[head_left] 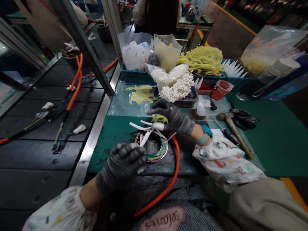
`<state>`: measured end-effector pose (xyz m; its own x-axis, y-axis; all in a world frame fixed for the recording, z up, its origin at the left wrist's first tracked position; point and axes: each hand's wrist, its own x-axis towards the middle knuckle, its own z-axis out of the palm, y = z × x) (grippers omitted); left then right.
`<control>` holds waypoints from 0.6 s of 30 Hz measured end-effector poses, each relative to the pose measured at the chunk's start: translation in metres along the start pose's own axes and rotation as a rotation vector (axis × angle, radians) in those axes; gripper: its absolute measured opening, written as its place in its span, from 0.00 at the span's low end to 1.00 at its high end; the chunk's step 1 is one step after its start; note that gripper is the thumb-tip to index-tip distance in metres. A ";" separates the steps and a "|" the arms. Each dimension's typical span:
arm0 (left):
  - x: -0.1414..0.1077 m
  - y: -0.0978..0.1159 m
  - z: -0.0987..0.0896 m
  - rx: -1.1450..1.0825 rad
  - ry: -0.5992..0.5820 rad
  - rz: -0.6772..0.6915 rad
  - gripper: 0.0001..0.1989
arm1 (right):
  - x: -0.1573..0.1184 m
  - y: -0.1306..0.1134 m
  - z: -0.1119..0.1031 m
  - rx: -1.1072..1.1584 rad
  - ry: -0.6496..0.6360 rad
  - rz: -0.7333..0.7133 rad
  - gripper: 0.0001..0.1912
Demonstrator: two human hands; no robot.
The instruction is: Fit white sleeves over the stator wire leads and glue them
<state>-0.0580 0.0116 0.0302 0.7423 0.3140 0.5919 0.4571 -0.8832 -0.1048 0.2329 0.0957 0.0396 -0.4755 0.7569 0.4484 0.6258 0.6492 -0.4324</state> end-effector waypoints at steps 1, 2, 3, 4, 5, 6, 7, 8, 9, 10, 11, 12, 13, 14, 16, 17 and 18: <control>0.000 -0.004 0.002 -0.010 -0.004 0.027 0.02 | 0.004 0.002 -0.008 -0.088 0.067 0.036 0.23; 0.000 -0.009 0.004 -0.029 -0.014 0.069 0.02 | 0.011 0.003 -0.015 -0.178 0.118 0.098 0.21; 0.001 -0.015 0.005 -0.054 -0.027 0.119 0.03 | 0.019 0.004 -0.020 -0.269 0.141 0.180 0.20; 0.002 -0.022 0.006 -0.083 -0.033 0.175 0.04 | 0.029 0.004 -0.024 -0.354 0.142 0.265 0.19; 0.003 -0.028 0.006 -0.114 -0.040 0.222 0.05 | 0.038 0.004 -0.025 -0.425 0.129 0.345 0.18; 0.004 -0.033 0.005 -0.136 -0.051 0.257 0.06 | 0.046 0.003 -0.025 -0.466 0.106 0.409 0.17; 0.004 -0.037 0.004 -0.146 -0.063 0.279 0.08 | 0.053 0.002 -0.024 -0.472 0.084 0.451 0.16; 0.003 -0.040 0.003 -0.152 -0.080 0.291 0.10 | 0.057 0.001 -0.022 -0.463 0.078 0.482 0.15; 0.003 -0.041 0.001 -0.154 -0.098 0.295 0.13 | 0.059 -0.001 -0.020 -0.450 0.088 0.507 0.14; 0.003 -0.041 -0.001 -0.155 -0.117 0.286 0.14 | 0.058 -0.002 -0.019 -0.437 0.099 0.517 0.12; 0.004 -0.040 -0.002 -0.158 -0.139 0.272 0.14 | 0.055 -0.004 -0.019 -0.424 0.107 0.510 0.10; 0.005 -0.039 -0.004 -0.164 -0.168 0.256 0.14 | 0.050 -0.006 -0.020 -0.398 0.115 0.479 0.08; 0.006 -0.036 -0.005 -0.174 -0.203 0.241 0.13 | 0.043 -0.009 -0.023 -0.350 0.138 0.426 0.05; 0.007 -0.034 -0.006 -0.180 -0.245 0.225 0.12 | 0.034 -0.013 -0.028 -0.277 0.179 0.361 0.03; 0.007 -0.028 -0.006 -0.175 -0.275 0.194 0.11 | 0.012 -0.026 -0.042 -0.072 0.340 0.249 0.03; 0.006 -0.025 -0.004 -0.160 -0.251 0.176 0.10 | -0.001 -0.036 -0.051 0.031 0.432 0.240 0.05; 0.004 -0.022 -0.002 -0.139 -0.205 0.151 0.10 | -0.014 -0.048 -0.060 0.109 0.528 0.258 0.07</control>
<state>-0.0658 0.0311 0.0366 0.8867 0.2267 0.4029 0.2731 -0.9601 -0.0609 0.2472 0.0494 0.1008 0.0727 0.7693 0.6347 0.5998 0.4747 -0.6442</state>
